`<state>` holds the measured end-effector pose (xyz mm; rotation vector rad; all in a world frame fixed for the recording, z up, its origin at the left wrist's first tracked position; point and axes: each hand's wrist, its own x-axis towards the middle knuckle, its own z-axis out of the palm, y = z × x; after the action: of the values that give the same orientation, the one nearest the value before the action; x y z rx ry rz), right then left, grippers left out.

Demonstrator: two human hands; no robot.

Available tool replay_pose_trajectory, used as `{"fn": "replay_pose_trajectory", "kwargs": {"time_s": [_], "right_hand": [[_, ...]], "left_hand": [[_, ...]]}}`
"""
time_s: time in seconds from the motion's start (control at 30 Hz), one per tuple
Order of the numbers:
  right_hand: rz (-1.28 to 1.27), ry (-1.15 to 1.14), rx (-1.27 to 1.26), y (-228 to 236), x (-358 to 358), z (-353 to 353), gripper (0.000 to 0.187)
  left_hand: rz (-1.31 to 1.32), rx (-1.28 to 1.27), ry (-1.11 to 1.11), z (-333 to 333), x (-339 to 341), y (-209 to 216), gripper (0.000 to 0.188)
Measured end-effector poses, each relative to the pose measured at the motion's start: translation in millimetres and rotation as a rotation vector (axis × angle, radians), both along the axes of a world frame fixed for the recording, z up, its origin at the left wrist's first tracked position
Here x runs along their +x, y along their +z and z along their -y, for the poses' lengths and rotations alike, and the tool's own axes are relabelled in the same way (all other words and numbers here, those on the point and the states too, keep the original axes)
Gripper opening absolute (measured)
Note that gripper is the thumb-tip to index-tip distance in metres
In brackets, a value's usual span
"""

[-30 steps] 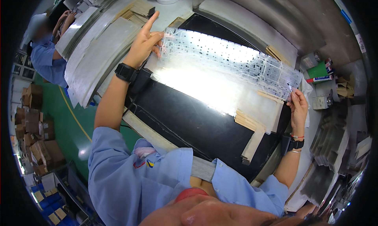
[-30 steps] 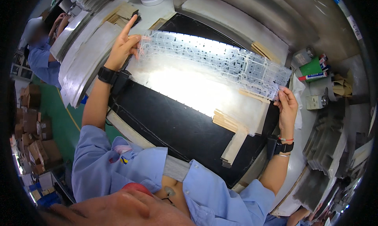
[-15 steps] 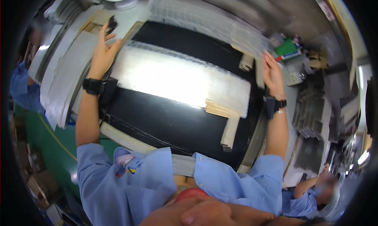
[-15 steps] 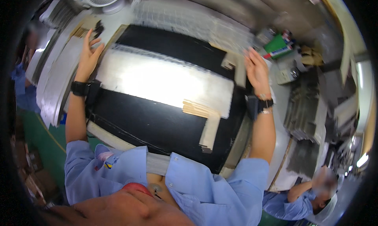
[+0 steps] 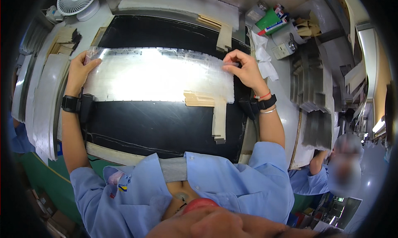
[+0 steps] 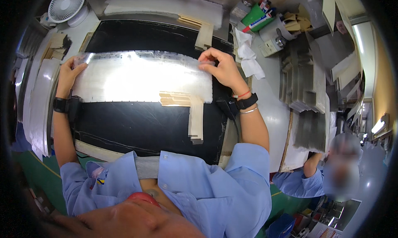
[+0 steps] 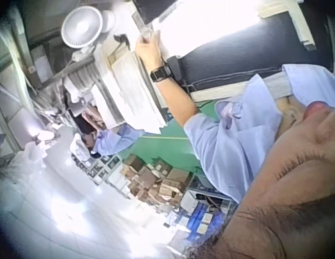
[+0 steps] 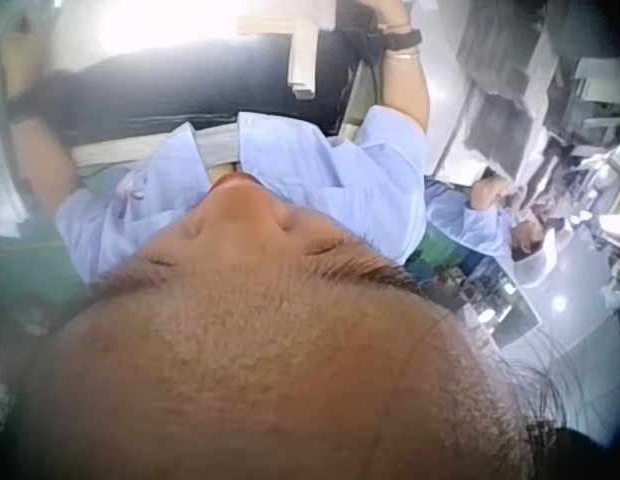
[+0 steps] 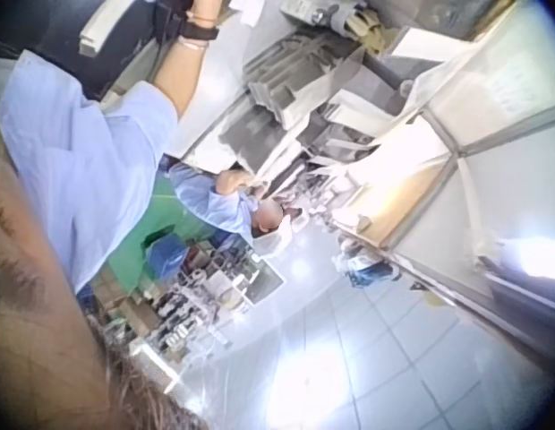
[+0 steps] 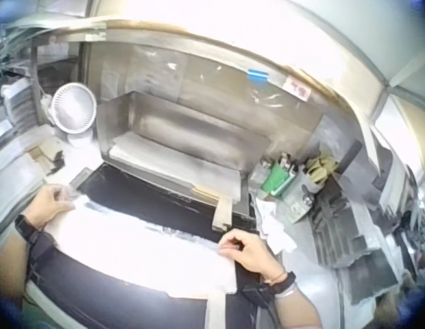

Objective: Inspecting and organizing clear plastic keyboard components or similar factory materials at a workstation.

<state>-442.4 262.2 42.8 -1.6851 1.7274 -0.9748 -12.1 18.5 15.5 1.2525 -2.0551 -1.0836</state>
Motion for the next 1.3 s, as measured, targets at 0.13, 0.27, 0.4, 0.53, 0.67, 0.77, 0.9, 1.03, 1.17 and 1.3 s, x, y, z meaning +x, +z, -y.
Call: {"fn": "replay_pose_trajectory", "kwargs": {"time_s": [0.13,0.27,0.4,0.53,0.67,0.77,0.9,1.03,1.17,1.3], "right_hand": [[0.422,-0.067,-0.078,-3,5,-2,0.015],[0.704,-0.109,0.163,2,4,-7,0.023],[0.702,-0.081,0.278,10,5,-14,0.029],[0.611,0.031,0.397,13,-1,-16,0.034],[0.602,0.154,0.443,12,-5,-20,0.040],[0.580,0.152,0.457,16,-4,-18,0.041],[0.582,0.122,0.449,15,-2,-17,0.039],[0.542,0.073,0.425,15,-1,-15,0.035],[0.571,0.002,0.376,9,-7,-14,0.031],[0.543,-0.026,0.320,3,-17,-16,0.029]], "left_hand": [[-0.267,0.017,0.054,0,9,-2,0.019],[-0.378,0.077,0.093,3,13,-1,0.022],[-0.341,0.164,0.120,5,18,-4,0.024],[-0.336,0.206,0.136,8,18,-4,0.025],[-0.331,0.208,0.130,11,19,-4,0.024],[-0.330,0.190,0.130,14,20,-7,0.024],[-0.331,0.143,0.152,4,13,-1,0.023],[-0.261,0.114,0.120,6,22,1,0.021],[-0.339,0.071,0.106,2,19,-3,0.030],[-0.390,0.131,0.122,-4,7,9,0.041]]}}
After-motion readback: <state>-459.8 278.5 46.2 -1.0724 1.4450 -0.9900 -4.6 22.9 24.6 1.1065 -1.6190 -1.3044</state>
